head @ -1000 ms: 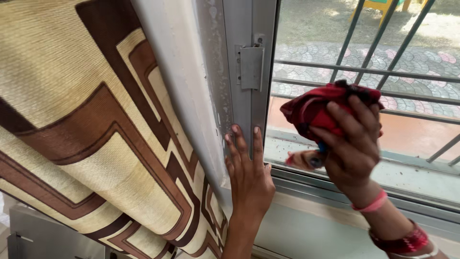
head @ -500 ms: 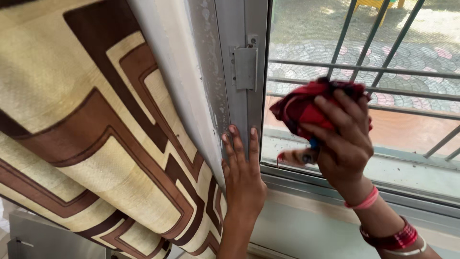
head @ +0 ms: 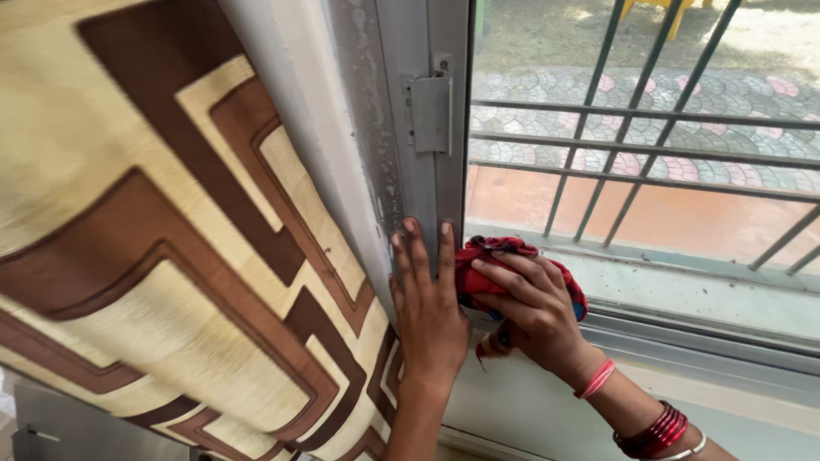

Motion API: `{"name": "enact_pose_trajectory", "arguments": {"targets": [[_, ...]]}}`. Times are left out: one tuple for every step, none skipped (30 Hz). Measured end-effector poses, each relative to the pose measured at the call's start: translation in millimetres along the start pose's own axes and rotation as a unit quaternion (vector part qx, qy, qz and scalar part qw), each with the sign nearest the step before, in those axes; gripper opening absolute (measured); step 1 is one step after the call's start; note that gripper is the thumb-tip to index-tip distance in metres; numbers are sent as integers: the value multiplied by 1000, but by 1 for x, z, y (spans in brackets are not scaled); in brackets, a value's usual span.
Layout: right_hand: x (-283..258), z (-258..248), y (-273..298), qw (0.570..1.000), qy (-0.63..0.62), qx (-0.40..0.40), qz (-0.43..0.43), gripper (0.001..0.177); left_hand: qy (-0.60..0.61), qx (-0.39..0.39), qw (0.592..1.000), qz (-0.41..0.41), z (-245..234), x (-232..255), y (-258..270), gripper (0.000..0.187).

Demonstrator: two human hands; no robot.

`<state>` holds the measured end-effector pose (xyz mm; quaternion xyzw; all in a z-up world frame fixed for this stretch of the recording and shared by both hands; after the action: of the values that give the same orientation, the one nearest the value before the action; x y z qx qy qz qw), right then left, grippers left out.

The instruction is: The person wipes the window frame and sill with a red cloth. They move the cloth back and forth along the horizontal and vertical sections of the frame, then wipe the sill area.

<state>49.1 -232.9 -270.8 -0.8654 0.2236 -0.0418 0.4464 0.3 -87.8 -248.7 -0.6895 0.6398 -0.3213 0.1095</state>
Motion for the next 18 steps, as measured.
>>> {"name": "enact_pose_trajectory", "arguments": {"targets": [[3,3,5,1000,6,-11,-14,43,-21,31,999,10,0,-1,1,88],[6,2,13,999,11,-21,-28,47,-41,63,997,20,1,-2,3,85],[10,1,22,998,17,-30,-44,52,-54,75,995,25,4,-4,4,83],[16,-8,32,999,33,-8,-42,52,-67,86,994,29,5,-7,4,81],[24,-20,46,998,50,14,-39,52,-81,98,991,33,7,-8,5,80],[38,-36,60,998,62,27,2,48,-82,106,990,39,9,-9,6,79],[52,-55,76,996,74,40,42,44,-83,115,989,44,10,-9,6,79],[68,-75,93,988,109,61,94,38,-84,124,988,48,12,-8,6,79],[84,-91,109,975,143,81,147,35,-79,142,985,54,12,-5,6,77],[95,-100,122,971,153,86,161,38,-74,160,982,60,12,-3,6,76],[102,-103,133,966,165,89,176,42,-67,177,980,65,12,1,6,75],[107,-100,140,962,150,128,191,42,-69,186,978,67,12,3,5,74],[108,-92,144,955,136,167,206,43,-70,194,976,70,12,5,4,73],[104,-80,145,946,121,206,220,44,-70,202,974,72,11,7,4,72],[99,-60,138,944,108,211,231,52,-64,199,975,71,11,8,4,71],[90,-38,128,942,94,215,241,60,-58,196,976,70,10,9,4,71],[71,-15,109,952,110,217,186,59,-57,196,977,70,7,9,4,70],[53,6,91,960,107,186,180,63,-60,196,976,70,5,10,5,68]]}}
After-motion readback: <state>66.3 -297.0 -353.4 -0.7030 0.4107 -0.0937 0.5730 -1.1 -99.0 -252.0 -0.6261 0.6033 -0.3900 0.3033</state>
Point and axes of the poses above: each hand's wrist, its own y-axis away from the middle knuckle, its own z-axis out of the palm, x = y × z, the point moved 7 cm from there along -y, towards the middle knuckle, and after that the axes turned 12 degrees about z, right-handed, at the moved point
